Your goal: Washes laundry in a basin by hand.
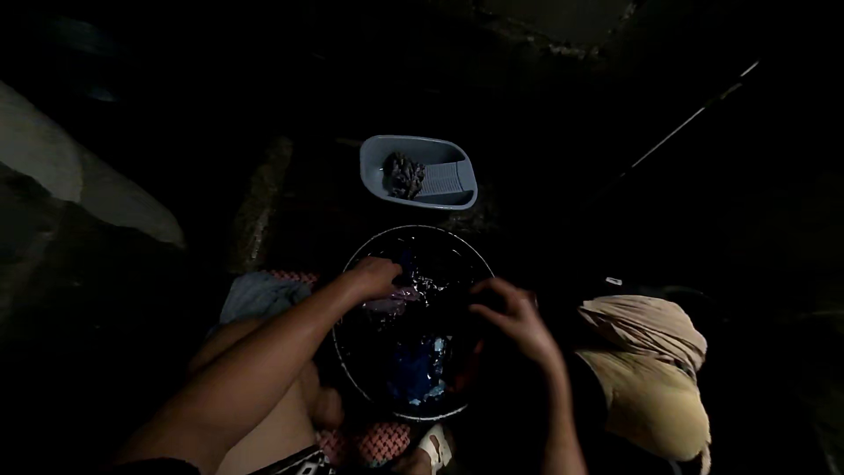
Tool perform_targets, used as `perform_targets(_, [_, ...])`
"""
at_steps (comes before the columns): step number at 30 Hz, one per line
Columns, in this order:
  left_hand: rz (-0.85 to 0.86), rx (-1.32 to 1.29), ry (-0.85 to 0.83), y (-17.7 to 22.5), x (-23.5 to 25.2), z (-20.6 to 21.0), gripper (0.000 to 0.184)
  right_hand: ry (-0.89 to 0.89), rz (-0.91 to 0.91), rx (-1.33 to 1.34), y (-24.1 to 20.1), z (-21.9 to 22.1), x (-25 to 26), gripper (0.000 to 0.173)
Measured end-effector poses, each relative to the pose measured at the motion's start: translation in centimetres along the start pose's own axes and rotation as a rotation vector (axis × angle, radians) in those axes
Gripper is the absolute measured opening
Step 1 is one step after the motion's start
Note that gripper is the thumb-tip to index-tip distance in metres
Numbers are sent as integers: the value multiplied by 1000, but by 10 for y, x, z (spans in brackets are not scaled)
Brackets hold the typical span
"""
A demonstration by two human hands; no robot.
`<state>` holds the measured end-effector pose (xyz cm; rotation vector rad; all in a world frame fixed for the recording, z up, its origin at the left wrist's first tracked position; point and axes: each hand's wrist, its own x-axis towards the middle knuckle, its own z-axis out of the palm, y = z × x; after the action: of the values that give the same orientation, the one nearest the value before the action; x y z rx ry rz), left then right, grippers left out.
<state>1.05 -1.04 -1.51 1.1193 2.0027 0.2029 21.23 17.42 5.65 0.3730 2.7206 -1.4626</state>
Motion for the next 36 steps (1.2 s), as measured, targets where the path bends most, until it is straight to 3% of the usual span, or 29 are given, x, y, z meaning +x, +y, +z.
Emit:
perform_targets(3, [-14, 12, -33, 0, 2, -2, 45, -159, 368, 42, 119, 97, 21, 29])
perform_targets(5, [-15, 18, -47, 1, 4, -1, 45, -181, 606, -37, 174, 162, 6, 46])
perform_targets(7, [-2, 29, -58, 3, 8, 1, 45, -229, 757, -141, 207, 204, -11, 61])
perform_targets(9, [18, 47, -67, 4, 11, 2, 45, -247, 779, -162, 213, 211, -10, 57])
perform_targets(11, [27, 52, -76, 5, 15, 7, 47, -214, 715, -31, 198, 187, -1, 42])
perform_targets(13, [32, 50, -76, 6, 21, 13, 53, -120, 606, 116, 148, 143, 14, 30])
perform_targets(17, [155, -63, -51, 14, 30, 35, 95, 94, 281, 373, 20, 52, 15, 19])
perform_targets(18, [215, -115, -42, 20, 29, 39, 97, 100, 181, 420, -4, 35, 9, 19])
perform_targets(21, [409, -308, 30, 37, 35, 50, 72, 152, -112, 513, -50, -5, -16, 16])
perform_targets(24, [337, -342, -29, 45, 39, 49, 45, 332, -353, 762, -44, -25, -42, 7])
perform_targets(26, [245, -383, -51, 48, 34, 42, 41, 575, -366, 1050, -29, -14, -55, 25])
perform_targets(28, [166, -469, -58, 52, 23, 28, 47, 774, -138, 1103, -10, 3, -63, 49])
perform_targets(29, [160, -552, -36, 54, 18, 24, 51, 804, 8, 1025, 7, 15, -66, 47])
perform_targets(31, [224, -720, 29, 59, 13, 22, 55, 693, 290, 784, 44, 44, -69, 27])
perform_targets(34, [348, -824, 45, 81, -5, 20, 58, 400, 607, 654, 88, 91, -63, 45])
perform_targets(36, [437, -796, 42, 91, -16, 24, 52, 409, 761, 876, 86, 113, -46, 53])
